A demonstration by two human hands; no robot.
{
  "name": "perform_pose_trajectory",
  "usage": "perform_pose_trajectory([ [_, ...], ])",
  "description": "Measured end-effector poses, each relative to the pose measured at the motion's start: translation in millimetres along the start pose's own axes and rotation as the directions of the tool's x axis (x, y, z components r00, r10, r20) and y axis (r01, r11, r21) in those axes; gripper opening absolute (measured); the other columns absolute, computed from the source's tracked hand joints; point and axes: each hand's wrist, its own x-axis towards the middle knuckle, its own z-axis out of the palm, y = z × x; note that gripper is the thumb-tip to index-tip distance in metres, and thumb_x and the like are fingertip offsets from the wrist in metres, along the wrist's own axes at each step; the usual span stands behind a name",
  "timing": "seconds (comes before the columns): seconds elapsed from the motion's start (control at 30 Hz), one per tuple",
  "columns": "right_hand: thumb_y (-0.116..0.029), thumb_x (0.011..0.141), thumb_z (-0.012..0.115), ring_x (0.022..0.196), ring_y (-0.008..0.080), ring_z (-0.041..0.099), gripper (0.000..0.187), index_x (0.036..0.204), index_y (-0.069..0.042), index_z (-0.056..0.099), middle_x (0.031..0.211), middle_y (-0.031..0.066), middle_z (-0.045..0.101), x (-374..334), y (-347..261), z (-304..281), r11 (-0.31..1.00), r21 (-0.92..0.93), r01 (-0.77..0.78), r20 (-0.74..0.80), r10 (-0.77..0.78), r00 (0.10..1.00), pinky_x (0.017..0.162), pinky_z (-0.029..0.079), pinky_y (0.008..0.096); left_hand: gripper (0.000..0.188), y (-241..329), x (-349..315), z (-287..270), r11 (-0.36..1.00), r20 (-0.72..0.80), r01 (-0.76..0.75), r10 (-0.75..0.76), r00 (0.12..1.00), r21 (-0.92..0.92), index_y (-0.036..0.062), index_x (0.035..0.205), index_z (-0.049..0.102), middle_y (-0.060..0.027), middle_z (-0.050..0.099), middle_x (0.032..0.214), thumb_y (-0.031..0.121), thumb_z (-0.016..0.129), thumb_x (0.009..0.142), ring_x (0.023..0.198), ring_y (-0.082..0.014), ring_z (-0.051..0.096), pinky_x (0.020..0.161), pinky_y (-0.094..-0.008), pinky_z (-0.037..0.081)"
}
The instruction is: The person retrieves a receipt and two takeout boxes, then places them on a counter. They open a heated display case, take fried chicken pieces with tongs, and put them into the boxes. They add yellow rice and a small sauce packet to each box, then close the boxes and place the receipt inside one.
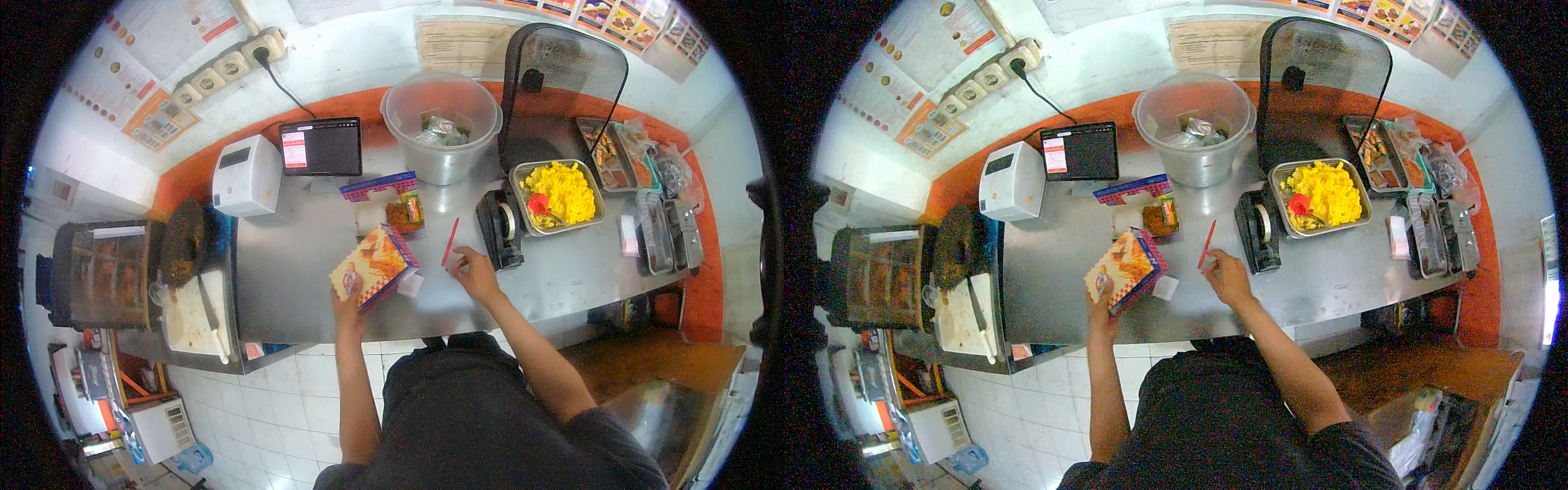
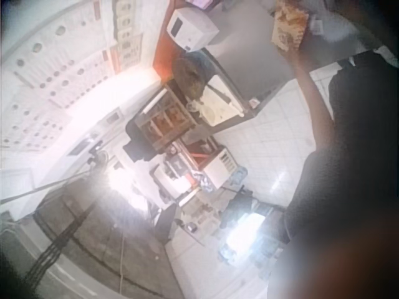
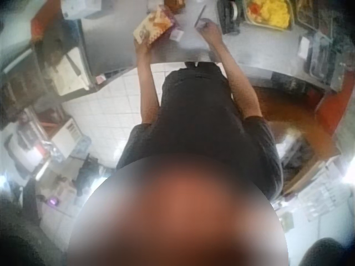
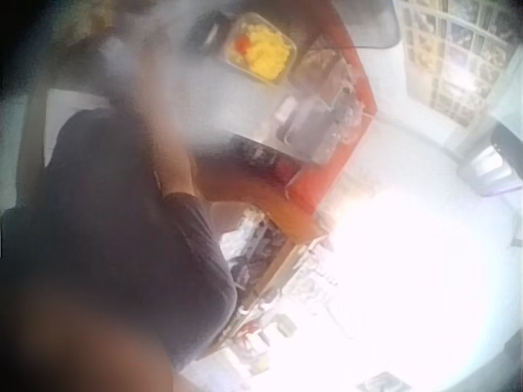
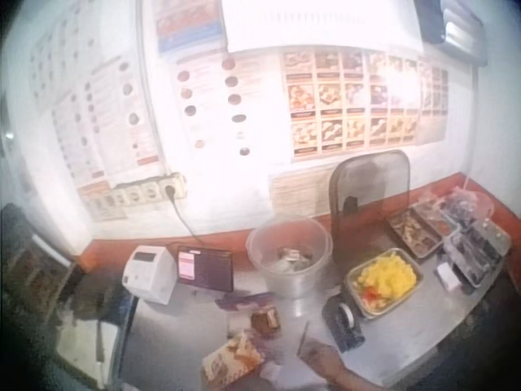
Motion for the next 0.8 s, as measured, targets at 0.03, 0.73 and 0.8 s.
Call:
perform_pose_trajectory([
  [0.03, -0.010, 0.084, 0.080, 0.102, 0.0373, 0.067, 0.048, 0.129, -0.004, 0.065, 0.127, 0.0202, 0.059, -10.5, 5.4, -9.5, 0.990, -0.088, 0.107, -0.074, -0.114, 0.991, 0.091, 0.055, 0.0409, 0.088, 1.9, -5.8, -3.4, 1.000, 0.000, 0.000, 0.000, 1.000, -0.008, 0.0069, 0.155, 0.028, -0.0148, 0.055, 0.140, 0.014, 0.085, 0.089, 0.120, -0.0251, 0.064, 0.095, -0.0393, 0.060],
  [0.73, -0.028, 0.095, 0.071, 0.081, 0.0359, 0.067, 0.028, 0.095, -0.001, 0.078, 0.086, 0.0200, 0.071, -54.3, 161.8, -53.8, 0.984, 0.076, -0.158, -0.215, 0.171, 0.961, 0.078, 0.055, 0.0466, 0.060, -15.8, -75.0, 69.3, 0.999, 0.021, 0.031, -0.030, 0.999, -0.013, 0.0052, 0.146, 0.047, -0.0104, 0.067, 0.127, 0.025, 0.076, 0.097, 0.105, -0.0198, 0.072, 0.079, -0.0327, 0.063],
  [0.8, -0.027, 0.097, 0.069, 0.086, 0.0395, 0.066, 0.027, 0.094, -0.002, 0.078, 0.087, 0.0228, 0.069, -53.4, 147.6, -71.2, 0.976, 0.015, -0.216, -0.088, 0.217, 0.972, 0.082, 0.054, 0.0492, 0.060, -16.4, -75.9, 78.5, 0.997, 0.007, 0.066, -0.065, 0.998, -0.036, 0.0047, 0.145, 0.048, -0.0103, 0.068, 0.127, 0.027, 0.076, 0.097, 0.106, -0.0203, 0.072, 0.081, -0.0328, 0.063],
])
